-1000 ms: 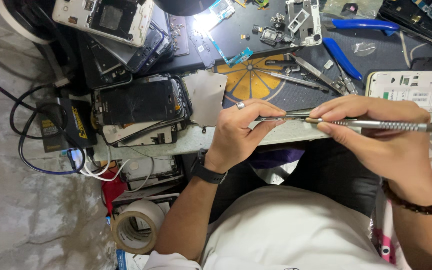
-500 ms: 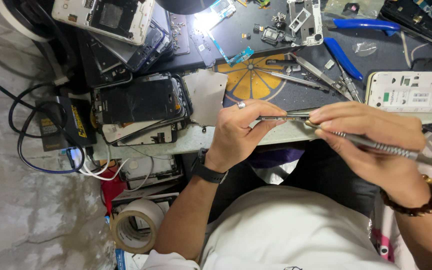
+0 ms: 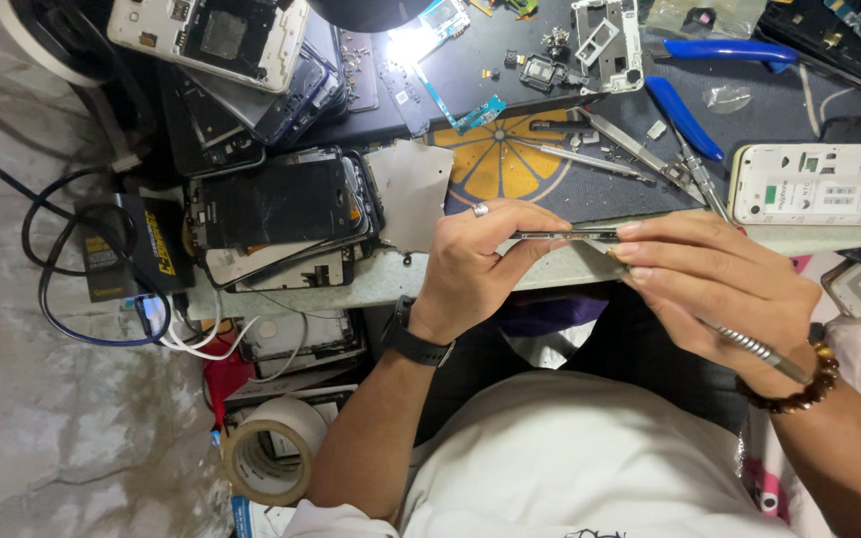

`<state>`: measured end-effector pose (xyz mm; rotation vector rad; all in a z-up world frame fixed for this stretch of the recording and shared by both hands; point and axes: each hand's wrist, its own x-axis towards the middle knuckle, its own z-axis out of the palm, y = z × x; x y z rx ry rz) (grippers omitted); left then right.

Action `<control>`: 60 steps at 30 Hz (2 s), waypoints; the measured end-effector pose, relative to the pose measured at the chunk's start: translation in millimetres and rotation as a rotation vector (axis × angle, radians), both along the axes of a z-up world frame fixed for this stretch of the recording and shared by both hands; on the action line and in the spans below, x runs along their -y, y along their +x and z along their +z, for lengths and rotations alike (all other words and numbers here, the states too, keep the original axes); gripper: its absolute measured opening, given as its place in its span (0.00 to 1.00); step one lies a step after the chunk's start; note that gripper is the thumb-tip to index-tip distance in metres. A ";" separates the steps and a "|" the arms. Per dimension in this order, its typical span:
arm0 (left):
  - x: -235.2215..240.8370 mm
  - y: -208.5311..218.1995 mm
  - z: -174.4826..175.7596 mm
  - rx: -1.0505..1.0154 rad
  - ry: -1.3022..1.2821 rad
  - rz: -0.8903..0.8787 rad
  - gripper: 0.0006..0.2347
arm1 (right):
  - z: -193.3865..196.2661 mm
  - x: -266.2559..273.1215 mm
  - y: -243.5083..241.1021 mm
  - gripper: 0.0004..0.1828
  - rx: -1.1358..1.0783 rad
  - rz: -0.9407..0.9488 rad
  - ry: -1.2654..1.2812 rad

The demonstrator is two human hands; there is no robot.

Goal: The person disassembles a smartphone chassis, using a metal spudger to pry and remove internal components such as a ribbon cable and a small metal bracket. They manipulate the parts with their hands and place them on the workbench.

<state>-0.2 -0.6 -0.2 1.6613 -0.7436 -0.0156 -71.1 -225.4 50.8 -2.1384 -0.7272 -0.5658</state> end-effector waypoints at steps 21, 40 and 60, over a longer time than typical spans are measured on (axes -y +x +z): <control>-0.8 -1.5 -0.4 -0.007 -0.013 -0.004 0.05 | 23.9 5.4 6.7 0.07 -0.335 -0.037 0.146; 0.6 1.3 -1.6 -0.007 0.009 0.020 0.05 | 3.1 3.2 13.7 0.08 0.172 0.083 -0.130; 1.1 0.3 -2.1 -0.032 0.002 0.020 0.05 | -6.5 13.6 11.3 0.08 0.143 0.117 -0.210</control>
